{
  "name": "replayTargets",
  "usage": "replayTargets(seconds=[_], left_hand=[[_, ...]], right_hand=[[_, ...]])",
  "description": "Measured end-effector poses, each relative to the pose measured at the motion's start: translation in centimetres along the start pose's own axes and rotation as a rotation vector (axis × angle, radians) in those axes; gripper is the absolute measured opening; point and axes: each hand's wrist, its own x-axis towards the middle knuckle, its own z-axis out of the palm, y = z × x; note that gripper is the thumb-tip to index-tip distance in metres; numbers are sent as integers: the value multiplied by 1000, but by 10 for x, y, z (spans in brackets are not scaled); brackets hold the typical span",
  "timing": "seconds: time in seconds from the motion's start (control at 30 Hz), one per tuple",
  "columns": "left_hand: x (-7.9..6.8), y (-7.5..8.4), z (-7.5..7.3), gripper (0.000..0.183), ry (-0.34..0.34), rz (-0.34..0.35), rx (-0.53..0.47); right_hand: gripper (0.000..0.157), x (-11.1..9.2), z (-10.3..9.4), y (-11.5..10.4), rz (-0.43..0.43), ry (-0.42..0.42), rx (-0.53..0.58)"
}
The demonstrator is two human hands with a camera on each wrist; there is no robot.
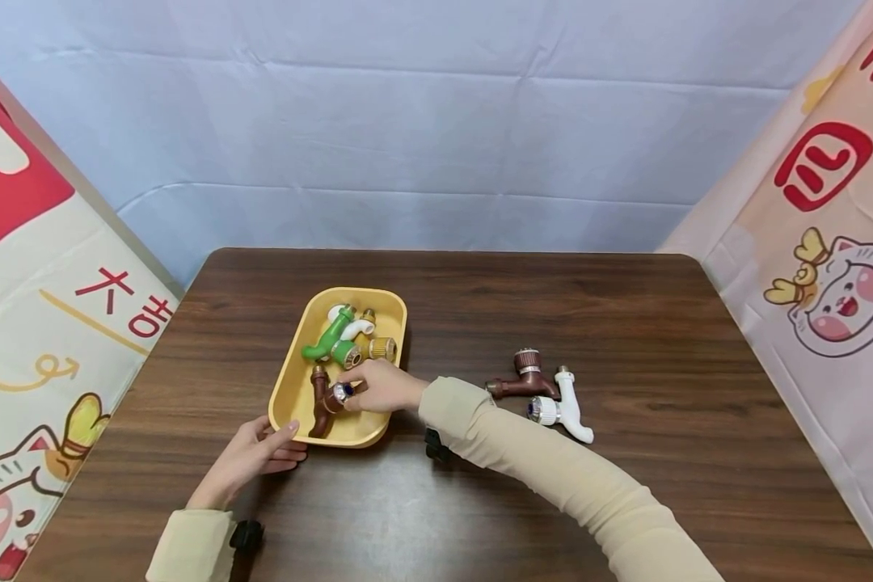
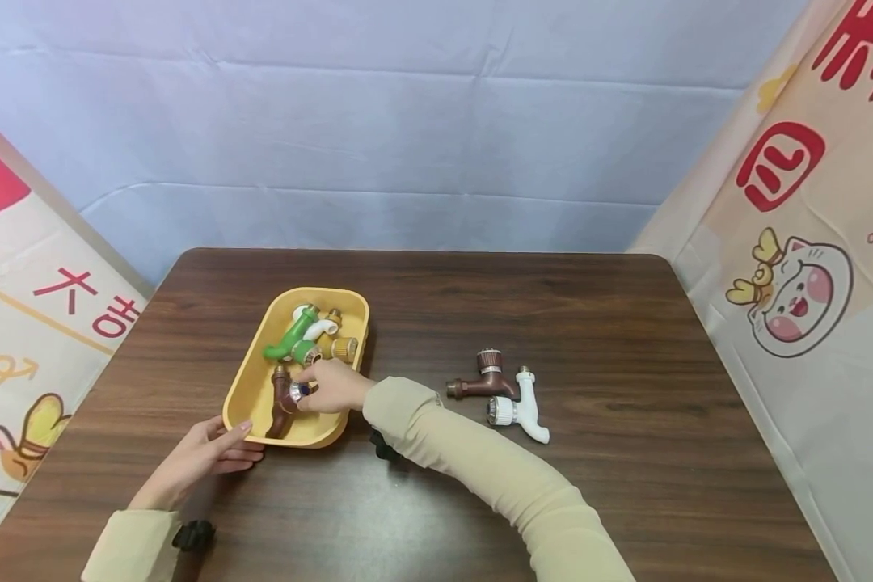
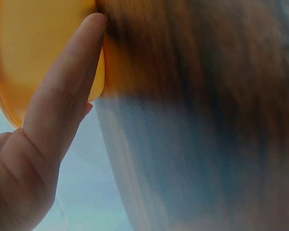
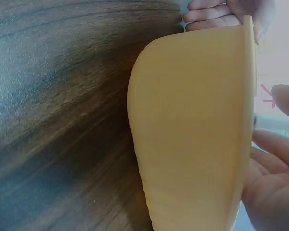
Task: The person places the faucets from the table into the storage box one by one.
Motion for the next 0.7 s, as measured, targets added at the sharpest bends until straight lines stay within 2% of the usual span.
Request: replayTargets(seconds=[0.1,0.4,0.7], left_hand=[[1,-1,0,49,-4,7,-3],[2,-2,-1,48,-11,13,0],[4,-3,-2,49,-16,8,-7]], right_hand=[[44,-1,1,-1,19,5,19],[41,-3,0,0,38,37,186],[25,-6,0,5,-19,111,216]])
